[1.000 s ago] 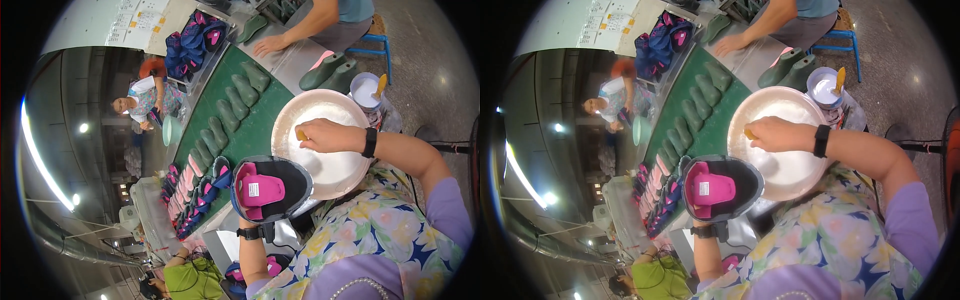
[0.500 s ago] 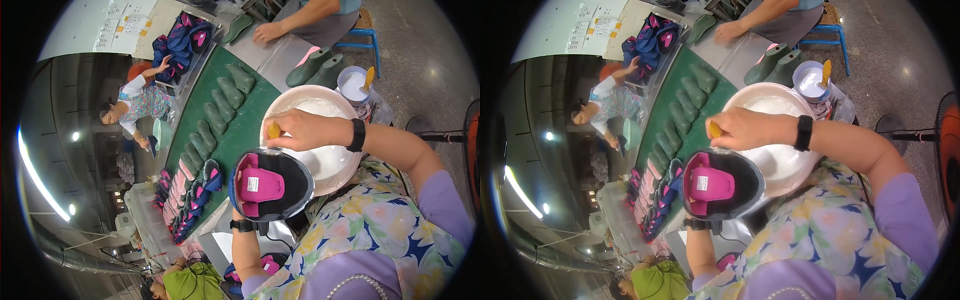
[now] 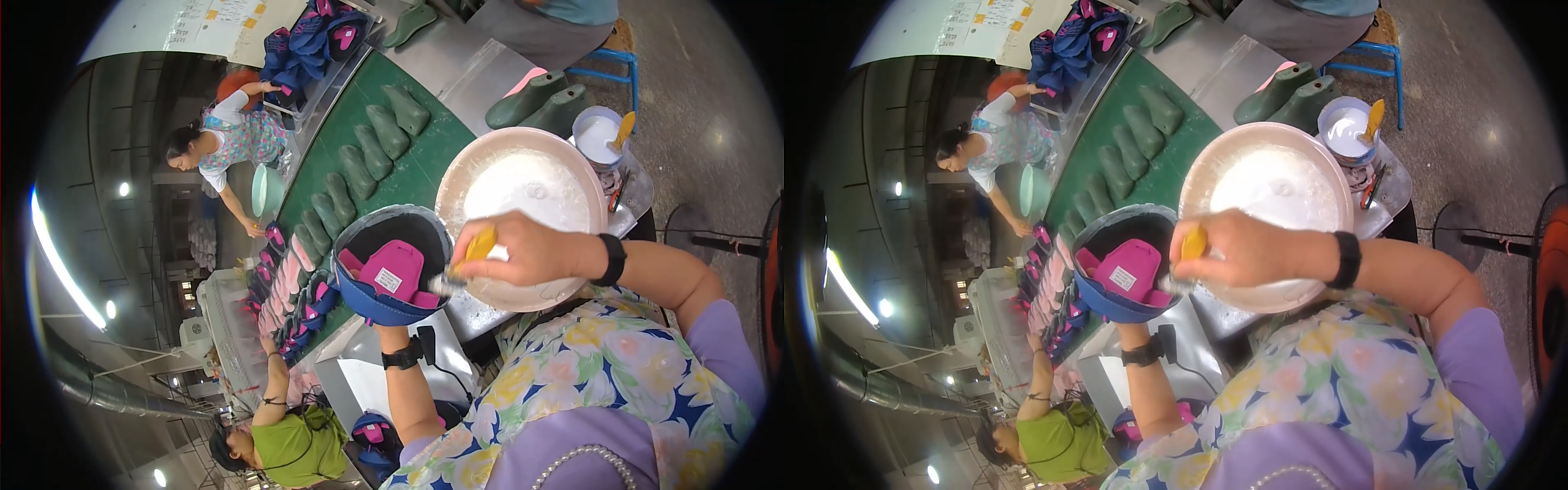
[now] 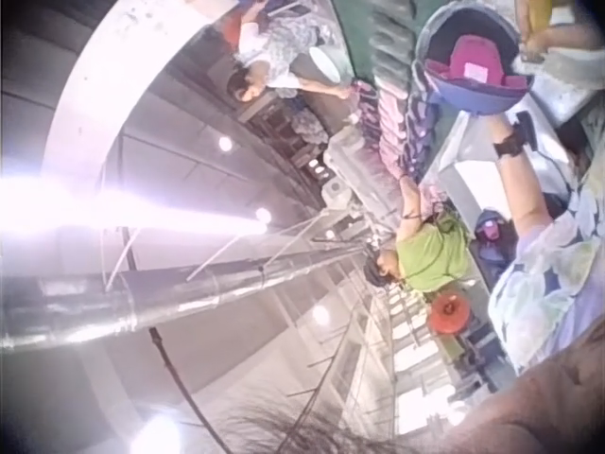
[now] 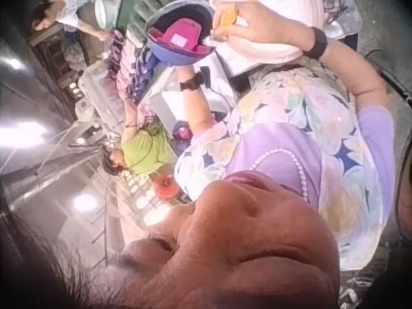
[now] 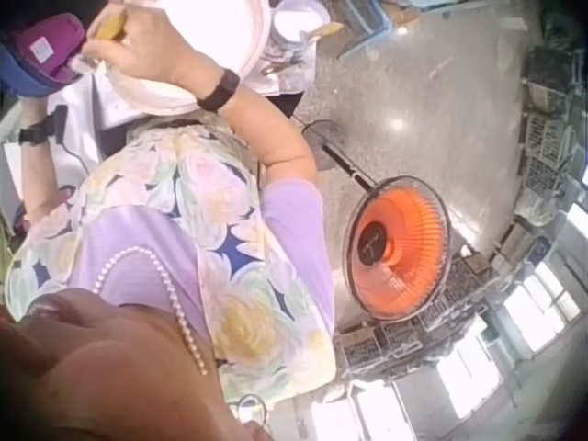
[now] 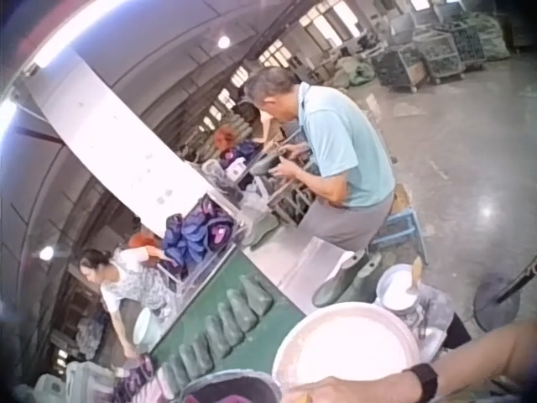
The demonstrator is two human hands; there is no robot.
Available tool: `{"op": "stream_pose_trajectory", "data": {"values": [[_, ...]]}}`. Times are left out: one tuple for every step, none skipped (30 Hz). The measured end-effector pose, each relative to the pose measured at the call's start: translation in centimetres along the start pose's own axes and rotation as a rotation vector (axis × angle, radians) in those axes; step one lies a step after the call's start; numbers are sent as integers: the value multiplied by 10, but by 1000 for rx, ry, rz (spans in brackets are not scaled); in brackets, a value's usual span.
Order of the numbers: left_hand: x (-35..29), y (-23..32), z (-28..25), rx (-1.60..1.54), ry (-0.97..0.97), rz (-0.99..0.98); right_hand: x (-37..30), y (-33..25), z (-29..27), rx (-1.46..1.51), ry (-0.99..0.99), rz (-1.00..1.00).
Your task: Applying white glue to the interior sole area of a shoe upper using a brush.
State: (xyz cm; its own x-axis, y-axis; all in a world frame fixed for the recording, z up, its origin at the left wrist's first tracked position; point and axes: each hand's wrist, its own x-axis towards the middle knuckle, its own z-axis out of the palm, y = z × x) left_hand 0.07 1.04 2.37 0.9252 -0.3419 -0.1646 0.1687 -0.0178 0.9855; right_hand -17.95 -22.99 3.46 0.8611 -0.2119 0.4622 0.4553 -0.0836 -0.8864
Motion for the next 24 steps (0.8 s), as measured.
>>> {"op": "stream_pose_trajectory", "data": {"values": [[-3,1,-2,-18,-3,-6,2,-1,4,-4,-56,-2],[-5,1,-5,-36,5,-11,4,4,6,-3,-67,-7],[-8,2,-5,-56,10,-15,5,11,5,-49,-89,35],[0,3,3,-78,12,-18,6,15,1,-99,-110,76],[-3,3,-2,-102,22,-17,6,19,-2,-102,-128,66],[-3,2,-3,-131,35,-12,4,25,-10,-193,-72,61],[2,3,0,-163,45,-6,4,31,-18,-286,-14,53],[10,2,2,-198,52,-2,4,36,-26,-298,-35,39],[41,-33,-63,-218,85,38,6,29,-26,-255,28,87],[61,-74,-124,-191,102,72,9,23,-23,-206,77,133],[71,-120,-180,-165,117,109,10,14,-20,-202,27,88],[78,-112,-156,-190,107,105,4,21,-28,-225,88,182],[85,-103,-132,-50,59,41,0,28,-34,-247,151,275],[86,-85,-115,98,26,-10,-3,29,-35,-258,136,266],[98,-82,-112,79,37,2,-4,27,-33,-247,144,281],[109,-83,-108,-44,33,2,-6,27,-31,-236,151,301],[120,-89,-106,-169,23,-3,-7,26,-31,-251,137,298],[141,-114,-132,-147,27,71,-5,24,-27,-241,128,318],[156,-135,-146,-167,53,77,-4,25,-25,-234,123,349],[168,-152,-157,-36,21,145,-3,28,-23,-224,126,352],[175,-162,-164,98,-8,203,-2,32,-23,-226,85,357],[181,-157,-148,138,66,26,-4,39,-27,-260,131,412],[186,-142,-133,176,152,-152,-5,42,-30,-289,164,463],[182,-150,-180,402,326,5,0,38,-24,-291,83,428]]}}
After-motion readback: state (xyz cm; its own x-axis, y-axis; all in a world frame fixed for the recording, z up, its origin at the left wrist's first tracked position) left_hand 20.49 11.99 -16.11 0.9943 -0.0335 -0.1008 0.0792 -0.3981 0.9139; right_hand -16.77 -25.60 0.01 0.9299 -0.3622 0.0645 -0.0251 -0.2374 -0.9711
